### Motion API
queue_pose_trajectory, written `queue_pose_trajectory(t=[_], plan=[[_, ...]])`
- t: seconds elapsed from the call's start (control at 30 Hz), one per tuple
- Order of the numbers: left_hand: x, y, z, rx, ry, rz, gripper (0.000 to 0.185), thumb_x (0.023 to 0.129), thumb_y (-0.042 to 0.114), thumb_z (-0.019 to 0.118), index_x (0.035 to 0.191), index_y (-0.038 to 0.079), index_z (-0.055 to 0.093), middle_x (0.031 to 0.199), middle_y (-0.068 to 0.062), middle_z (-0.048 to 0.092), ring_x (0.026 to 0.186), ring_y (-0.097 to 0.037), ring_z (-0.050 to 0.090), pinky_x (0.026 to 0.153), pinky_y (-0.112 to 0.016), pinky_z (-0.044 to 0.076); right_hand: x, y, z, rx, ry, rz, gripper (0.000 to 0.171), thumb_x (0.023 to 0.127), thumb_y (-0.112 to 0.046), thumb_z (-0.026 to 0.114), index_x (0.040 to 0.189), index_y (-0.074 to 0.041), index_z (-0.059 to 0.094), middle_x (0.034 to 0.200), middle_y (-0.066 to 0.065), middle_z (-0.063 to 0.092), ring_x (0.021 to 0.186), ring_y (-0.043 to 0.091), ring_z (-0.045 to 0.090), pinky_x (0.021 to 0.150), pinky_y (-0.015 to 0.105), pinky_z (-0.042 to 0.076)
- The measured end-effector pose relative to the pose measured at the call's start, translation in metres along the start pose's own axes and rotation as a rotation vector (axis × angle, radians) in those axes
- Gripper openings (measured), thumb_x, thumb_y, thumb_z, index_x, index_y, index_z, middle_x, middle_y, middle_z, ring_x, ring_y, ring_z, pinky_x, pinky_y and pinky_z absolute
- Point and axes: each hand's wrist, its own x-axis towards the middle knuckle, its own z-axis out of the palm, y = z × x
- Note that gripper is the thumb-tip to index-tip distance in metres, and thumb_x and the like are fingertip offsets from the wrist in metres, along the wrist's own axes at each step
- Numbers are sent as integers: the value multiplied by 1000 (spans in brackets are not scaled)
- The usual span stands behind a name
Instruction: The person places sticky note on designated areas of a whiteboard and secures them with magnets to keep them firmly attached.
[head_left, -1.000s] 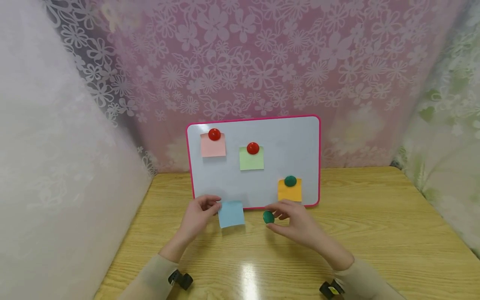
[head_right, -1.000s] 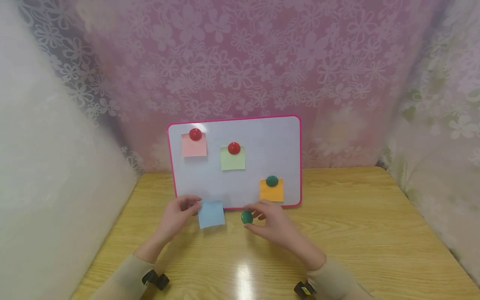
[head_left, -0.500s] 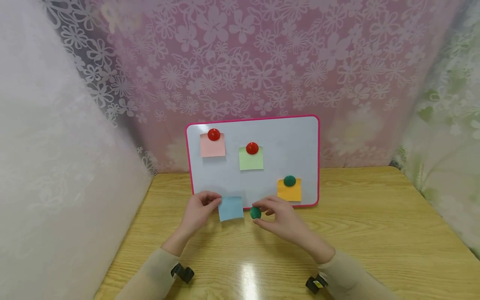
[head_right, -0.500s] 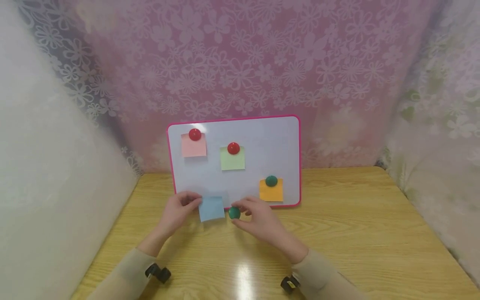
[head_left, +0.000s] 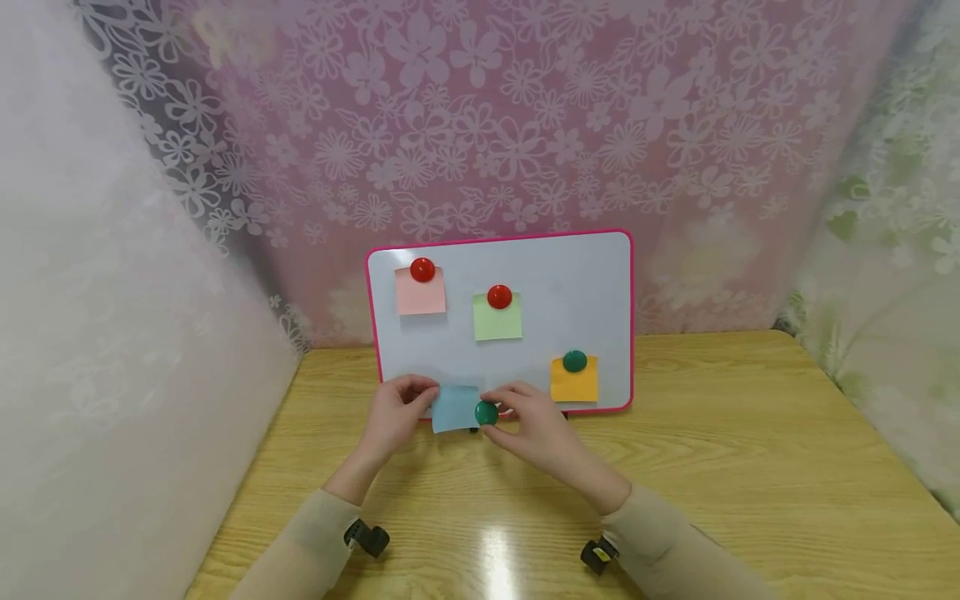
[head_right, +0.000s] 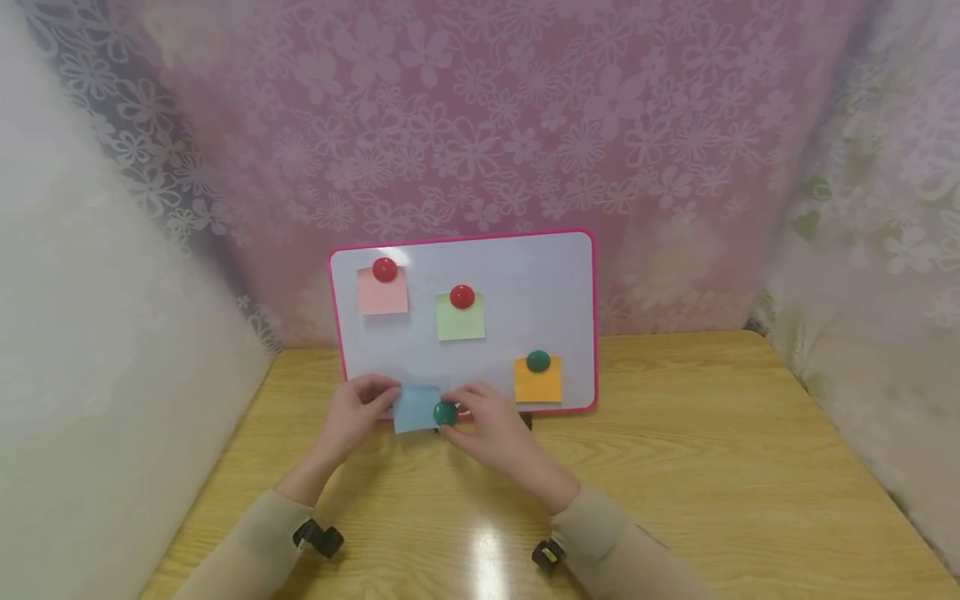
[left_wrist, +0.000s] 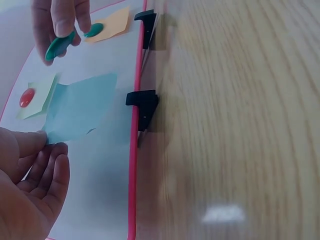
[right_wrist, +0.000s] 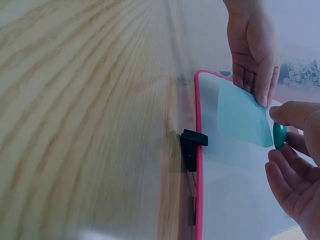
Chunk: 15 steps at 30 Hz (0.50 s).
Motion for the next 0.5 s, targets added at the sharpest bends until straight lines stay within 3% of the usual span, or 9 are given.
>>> queue_pose_trajectory(t=[0.13,0.5], plan=[[5,1,1,44,26,25,10,101,15,77,107,8,82,98,-3,76,88,-21,63,74,-28,54,9,-3,4,-67,33,1,40,87,-12,91,124,-5,75,117,6,69,99,26,72,85,39,63],[12,4,5,93,81,70,11,101,16,78,106,7,82,92,-2,75,83,-20,65,73,-29,54,31,-4,18,-165,66,-24,39,89,-16,90,123,-4,75,115,6,68,100,26,72,86,34,61]])
